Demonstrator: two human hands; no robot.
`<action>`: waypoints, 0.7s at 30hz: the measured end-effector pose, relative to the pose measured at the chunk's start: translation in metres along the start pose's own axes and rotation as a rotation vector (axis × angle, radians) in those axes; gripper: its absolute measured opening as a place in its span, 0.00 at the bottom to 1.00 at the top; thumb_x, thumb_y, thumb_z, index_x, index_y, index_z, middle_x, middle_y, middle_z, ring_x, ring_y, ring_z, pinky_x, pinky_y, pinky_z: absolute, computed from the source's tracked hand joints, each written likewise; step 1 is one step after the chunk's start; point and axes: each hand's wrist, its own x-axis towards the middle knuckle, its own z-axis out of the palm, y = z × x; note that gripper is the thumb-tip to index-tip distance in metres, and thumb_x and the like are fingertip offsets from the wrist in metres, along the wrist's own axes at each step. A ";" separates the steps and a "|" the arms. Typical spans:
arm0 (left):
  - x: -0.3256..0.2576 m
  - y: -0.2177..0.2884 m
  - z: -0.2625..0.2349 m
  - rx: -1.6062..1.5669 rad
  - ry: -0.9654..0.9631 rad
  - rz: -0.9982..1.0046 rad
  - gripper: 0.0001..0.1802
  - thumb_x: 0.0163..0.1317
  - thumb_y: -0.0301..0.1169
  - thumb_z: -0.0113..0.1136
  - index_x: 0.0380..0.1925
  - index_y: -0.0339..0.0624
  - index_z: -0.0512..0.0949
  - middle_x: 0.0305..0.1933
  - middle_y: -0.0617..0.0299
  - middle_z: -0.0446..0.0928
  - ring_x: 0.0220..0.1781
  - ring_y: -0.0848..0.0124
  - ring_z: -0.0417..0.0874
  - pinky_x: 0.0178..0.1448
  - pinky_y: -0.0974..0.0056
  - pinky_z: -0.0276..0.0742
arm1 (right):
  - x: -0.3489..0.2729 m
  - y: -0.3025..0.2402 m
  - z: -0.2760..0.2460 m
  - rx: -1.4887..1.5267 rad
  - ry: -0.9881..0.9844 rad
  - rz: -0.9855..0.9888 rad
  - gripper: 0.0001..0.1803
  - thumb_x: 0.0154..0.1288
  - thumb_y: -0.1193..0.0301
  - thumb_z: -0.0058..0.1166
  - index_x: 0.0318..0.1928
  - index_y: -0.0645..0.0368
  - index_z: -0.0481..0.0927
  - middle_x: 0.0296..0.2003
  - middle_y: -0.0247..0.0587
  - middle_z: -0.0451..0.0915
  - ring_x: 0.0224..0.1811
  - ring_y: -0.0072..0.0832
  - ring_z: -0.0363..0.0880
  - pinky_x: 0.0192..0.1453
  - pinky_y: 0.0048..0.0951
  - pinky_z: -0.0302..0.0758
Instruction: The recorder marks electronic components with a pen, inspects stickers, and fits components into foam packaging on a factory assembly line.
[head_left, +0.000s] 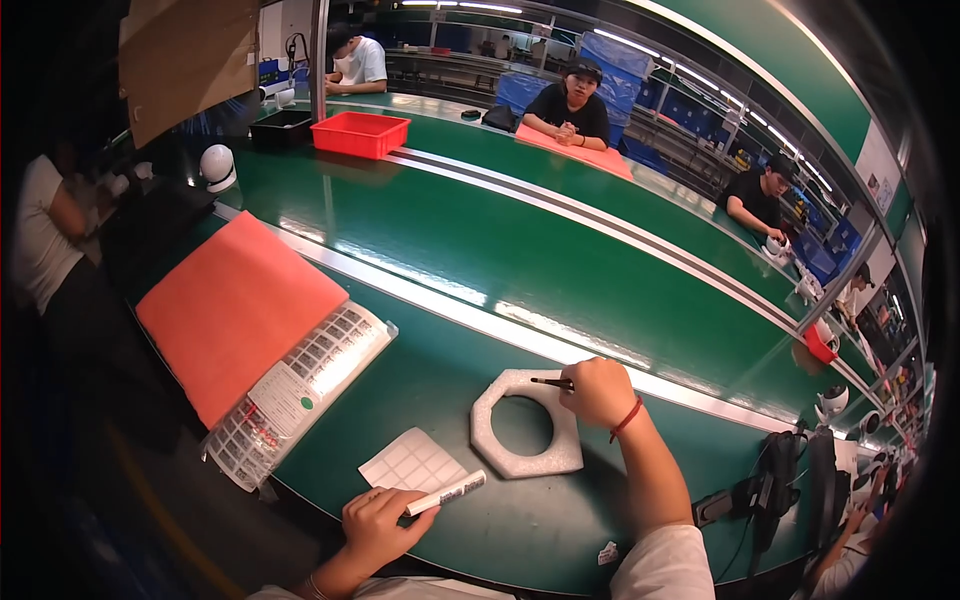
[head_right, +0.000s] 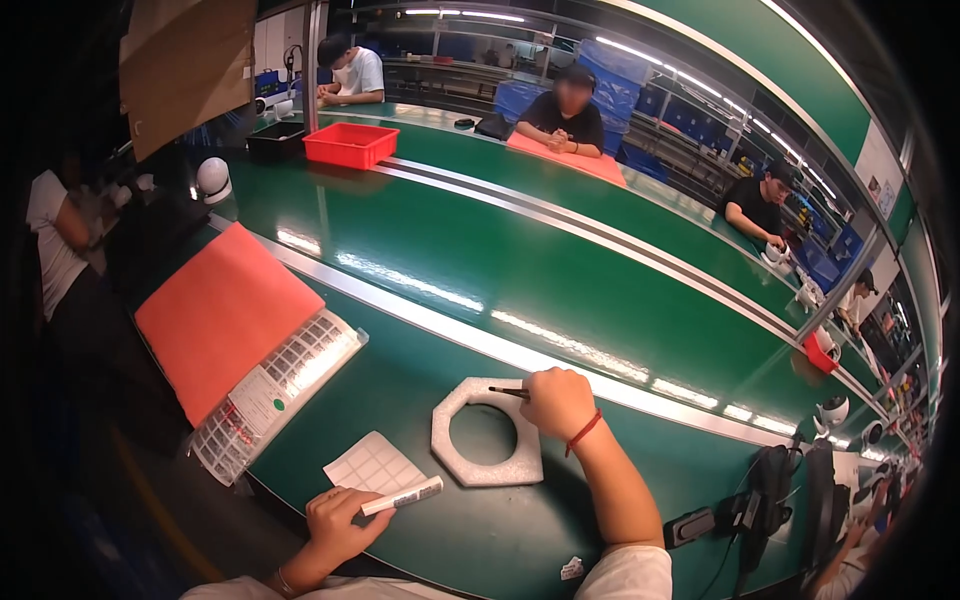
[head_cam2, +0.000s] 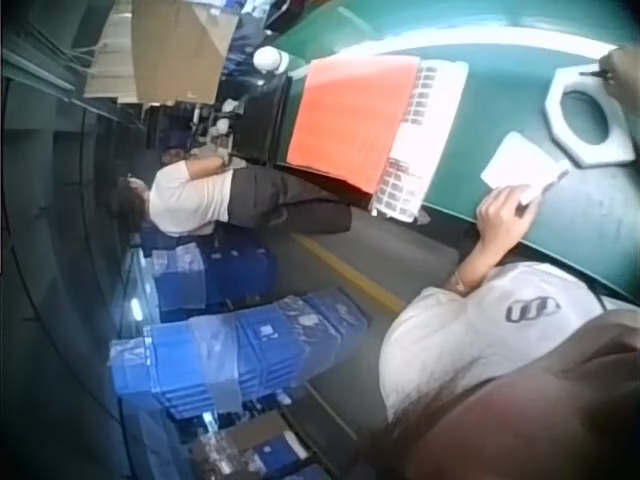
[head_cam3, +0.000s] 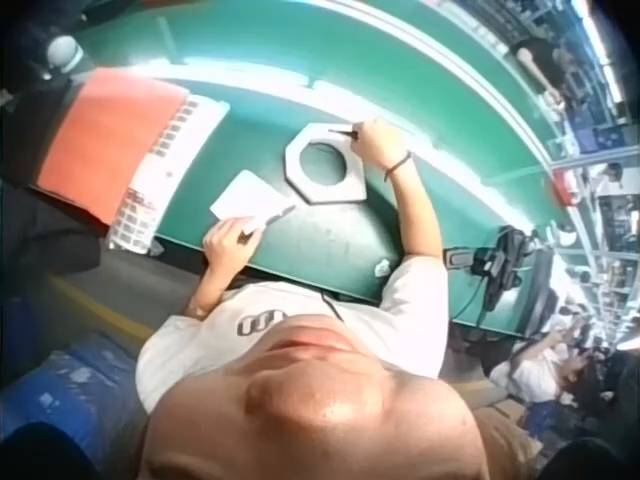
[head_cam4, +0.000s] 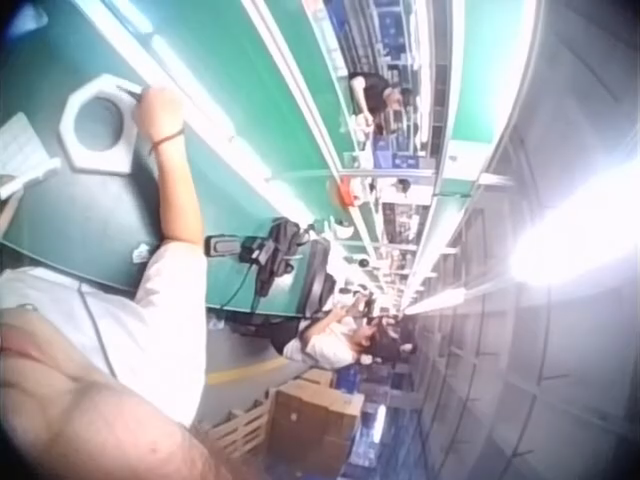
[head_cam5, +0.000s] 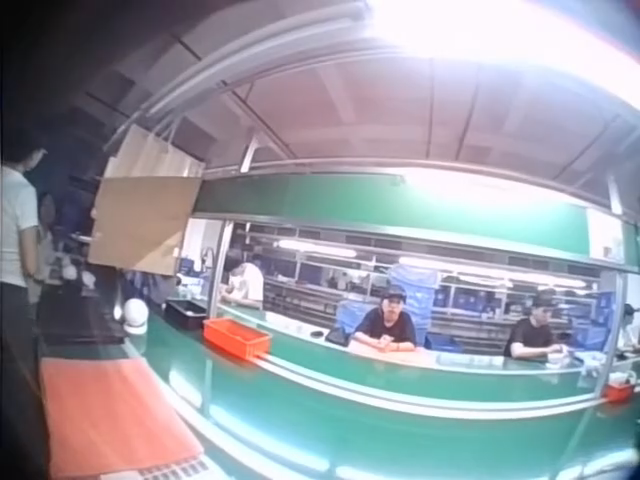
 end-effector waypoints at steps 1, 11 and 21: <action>0.001 0.002 -0.001 0.000 -0.001 0.005 0.08 0.47 0.35 0.72 0.25 0.51 0.82 0.22 0.69 0.80 0.23 0.68 0.81 0.29 0.65 0.75 | 0.001 0.005 0.000 0.060 -0.022 0.001 0.07 0.47 0.67 0.58 0.26 0.54 0.85 0.24 0.47 0.82 0.28 0.46 0.82 0.34 0.42 0.78; 0.001 0.001 0.001 0.000 -0.002 -0.010 0.08 0.47 0.36 0.73 0.26 0.51 0.82 0.22 0.70 0.80 0.23 0.68 0.81 0.29 0.65 0.75 | 0.001 0.008 -0.011 0.104 -0.085 0.012 0.09 0.49 0.65 0.59 0.30 0.53 0.86 0.25 0.45 0.83 0.29 0.44 0.82 0.36 0.40 0.79; 0.000 -0.001 0.000 -0.006 -0.003 0.007 0.08 0.46 0.35 0.73 0.25 0.51 0.82 0.22 0.70 0.79 0.22 0.69 0.80 0.28 0.66 0.74 | -0.001 0.010 -0.009 0.060 -0.058 0.000 0.08 0.53 0.65 0.58 0.31 0.53 0.86 0.25 0.47 0.82 0.29 0.45 0.82 0.35 0.42 0.79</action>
